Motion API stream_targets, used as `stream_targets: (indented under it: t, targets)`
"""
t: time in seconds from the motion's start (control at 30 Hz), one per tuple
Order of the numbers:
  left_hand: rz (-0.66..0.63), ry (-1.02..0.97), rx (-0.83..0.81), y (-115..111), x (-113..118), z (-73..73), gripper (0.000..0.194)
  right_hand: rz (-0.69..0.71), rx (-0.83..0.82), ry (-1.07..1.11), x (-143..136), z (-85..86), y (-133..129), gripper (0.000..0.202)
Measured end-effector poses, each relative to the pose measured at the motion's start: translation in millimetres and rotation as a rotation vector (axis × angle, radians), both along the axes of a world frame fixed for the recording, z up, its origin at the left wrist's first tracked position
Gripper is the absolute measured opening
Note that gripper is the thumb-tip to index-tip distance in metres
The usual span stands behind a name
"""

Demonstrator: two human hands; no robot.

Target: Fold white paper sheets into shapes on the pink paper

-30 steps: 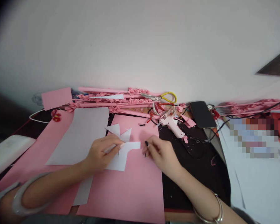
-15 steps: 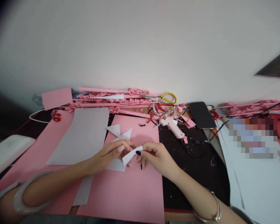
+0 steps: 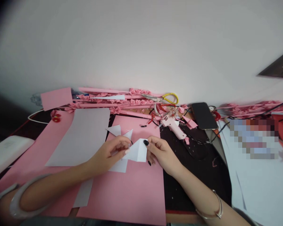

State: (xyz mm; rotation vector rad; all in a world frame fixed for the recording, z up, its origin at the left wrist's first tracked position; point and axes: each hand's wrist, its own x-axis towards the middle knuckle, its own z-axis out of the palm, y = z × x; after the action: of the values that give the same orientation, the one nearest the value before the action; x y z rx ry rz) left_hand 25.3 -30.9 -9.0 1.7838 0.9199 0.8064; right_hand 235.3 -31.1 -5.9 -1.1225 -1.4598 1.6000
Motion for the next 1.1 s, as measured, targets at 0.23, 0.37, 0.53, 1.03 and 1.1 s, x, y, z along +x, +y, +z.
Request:
stream_targets:
  t: [0.23, 0.37, 0.53, 1.03, 1.1]
  targets:
    - [-0.101, 0.477, 0.457, -6, -2, -6.5, 0.033, 0.025, 0.495, -0.832, -8, 1.4, -1, 0.024]
    - [-0.125, 0.653, 0.602, -7, 1, -11.9, 0.033, 0.085, 0.648, -1.171, -15, 1.5, 0, 0.019]
    - [-0.142, 0.815, 0.678, -8, 5, -12.7, 0.038, 0.089, 0.731, -1.335, -21, 0.2, 3, 0.024]
    - [-0.127, 0.894, 0.896, -7, 12, -29.5, 0.028, 0.073, 0.757, -1.41, -28, -5.2, 9, 0.027]
    - [-0.122, 0.915, 0.907, -8, 13, -30.4, 0.028, 0.069, 0.755, -1.407, -29, -6.1, 9, 0.027]
